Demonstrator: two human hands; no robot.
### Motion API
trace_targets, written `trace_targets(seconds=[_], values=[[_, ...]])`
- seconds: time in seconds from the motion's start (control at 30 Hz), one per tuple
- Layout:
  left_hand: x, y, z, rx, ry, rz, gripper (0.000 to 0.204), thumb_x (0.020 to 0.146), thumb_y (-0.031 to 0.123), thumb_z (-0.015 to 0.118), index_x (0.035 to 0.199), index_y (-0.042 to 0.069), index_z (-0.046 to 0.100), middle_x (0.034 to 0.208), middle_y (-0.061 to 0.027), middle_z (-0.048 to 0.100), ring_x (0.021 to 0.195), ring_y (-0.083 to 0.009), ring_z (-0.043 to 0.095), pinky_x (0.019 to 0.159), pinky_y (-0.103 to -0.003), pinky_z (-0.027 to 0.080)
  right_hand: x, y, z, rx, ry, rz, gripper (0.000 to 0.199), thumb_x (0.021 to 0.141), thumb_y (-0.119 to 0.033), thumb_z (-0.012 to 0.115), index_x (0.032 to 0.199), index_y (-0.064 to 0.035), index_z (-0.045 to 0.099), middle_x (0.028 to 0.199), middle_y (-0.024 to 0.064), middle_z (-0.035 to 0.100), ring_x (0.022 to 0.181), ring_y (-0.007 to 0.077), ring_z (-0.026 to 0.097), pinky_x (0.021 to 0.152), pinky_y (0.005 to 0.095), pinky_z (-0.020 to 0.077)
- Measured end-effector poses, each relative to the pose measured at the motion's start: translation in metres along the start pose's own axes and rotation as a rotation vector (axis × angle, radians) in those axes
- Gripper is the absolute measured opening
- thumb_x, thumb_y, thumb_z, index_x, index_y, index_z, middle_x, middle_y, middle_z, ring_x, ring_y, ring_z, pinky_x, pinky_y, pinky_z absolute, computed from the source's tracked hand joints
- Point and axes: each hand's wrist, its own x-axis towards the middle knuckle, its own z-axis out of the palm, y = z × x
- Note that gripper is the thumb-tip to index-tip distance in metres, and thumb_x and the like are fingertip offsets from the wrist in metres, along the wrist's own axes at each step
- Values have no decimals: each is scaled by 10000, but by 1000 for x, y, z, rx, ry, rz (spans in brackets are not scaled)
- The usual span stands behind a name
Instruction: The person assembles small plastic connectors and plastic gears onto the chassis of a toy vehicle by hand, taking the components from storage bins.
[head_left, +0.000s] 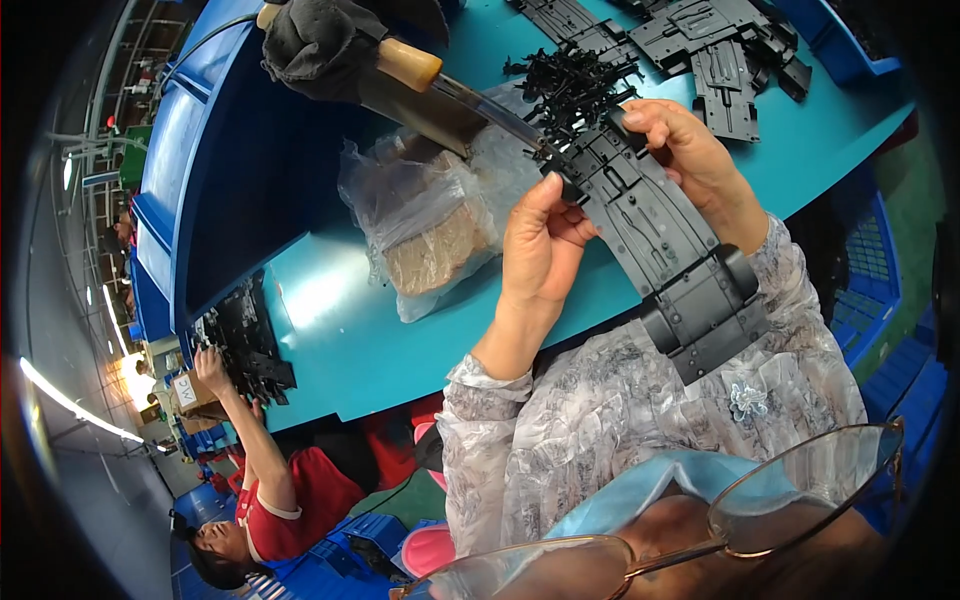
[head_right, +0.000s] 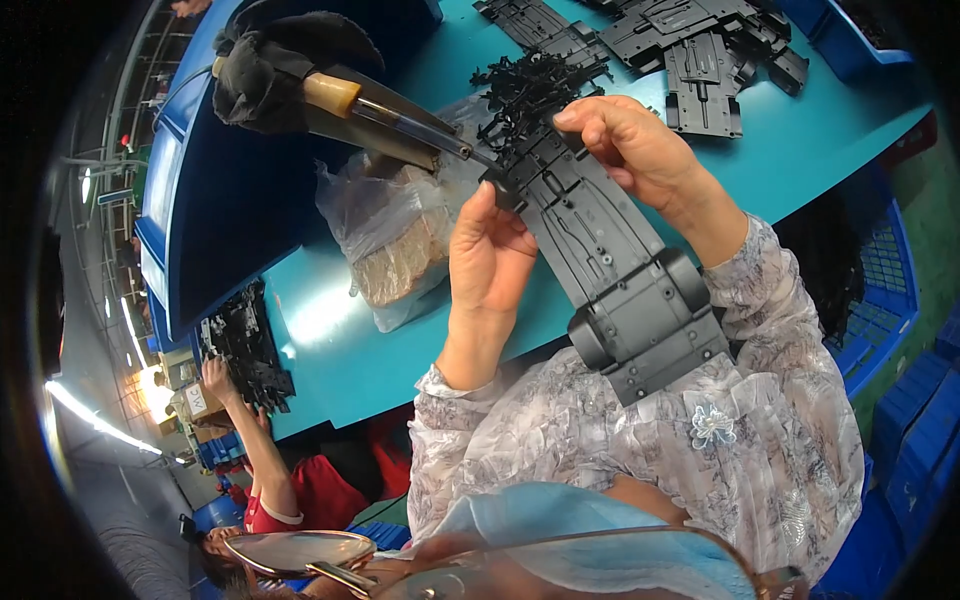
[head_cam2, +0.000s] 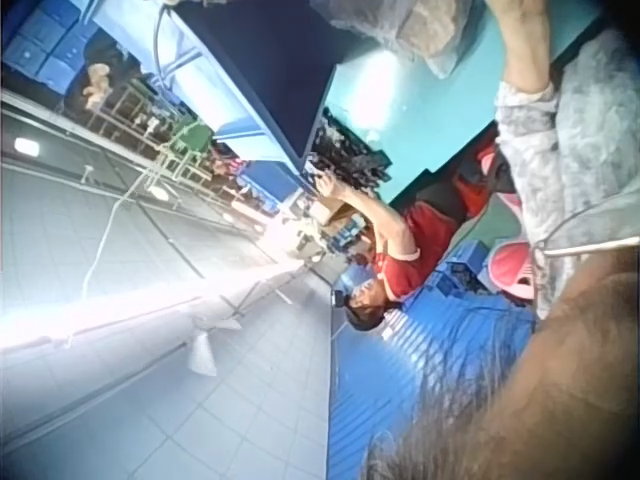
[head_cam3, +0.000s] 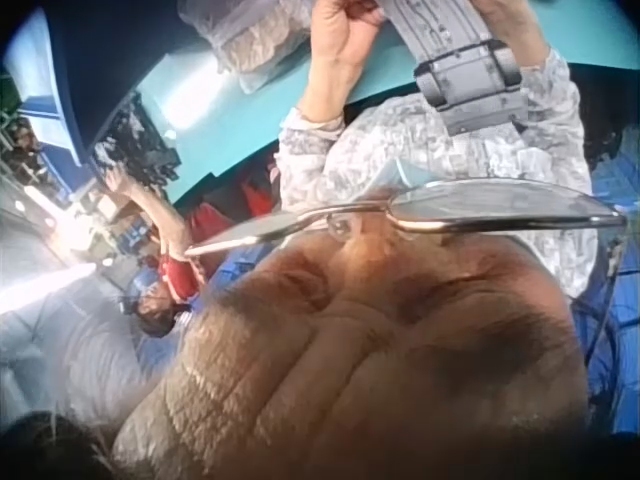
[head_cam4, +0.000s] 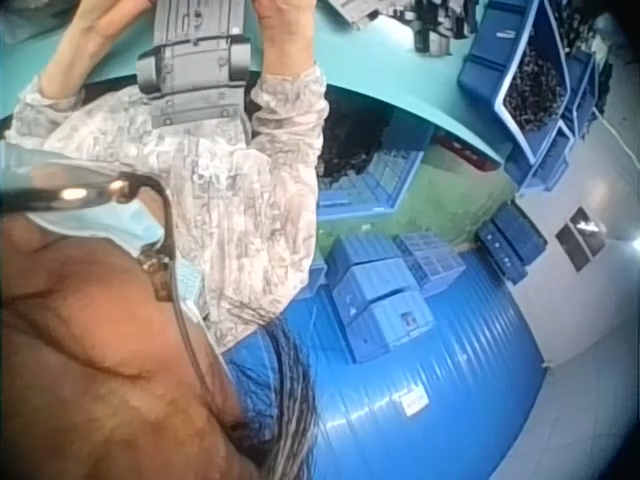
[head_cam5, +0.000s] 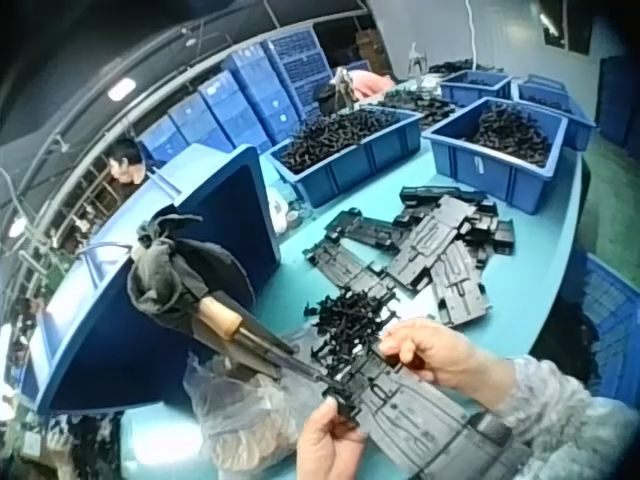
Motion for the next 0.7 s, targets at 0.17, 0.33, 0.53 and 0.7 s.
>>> trace_targets(seconds=[0.17,0.33,0.53,0.7], values=[[3,7,8,-68,8,-1,219,826,193,465,901,-5,523,846,-114,585,735,-201,582,622,-340,507,6,0,10,71,134,65,143,762,-148,515,625,-104,517,543,-64,460,307,20,302,273,148,203],[7,13,13,-85,60,-3,218,830,188,458,898,-13,509,838,-138,581,722,-219,591,603,-344,516,22,7,-2,105,87,89,86,771,-134,471,718,-100,528,551,-58,456,315,17,314,271,146,229],[6,15,17,-118,38,11,216,831,187,455,897,-12,508,846,-144,579,720,-223,593,605,-351,519,19,3,5,128,109,69,102,779,-116,451,812,-72,536,608,-47,474,333,17,339,274,138,250],[5,16,19,-149,8,7,228,830,190,452,916,-14,507,867,-142,581,729,-226,594,608,-351,518,17,1,5,96,114,35,143,781,-105,443,875,-56,539,620,-44,480,357,13,365,274,134,251]])
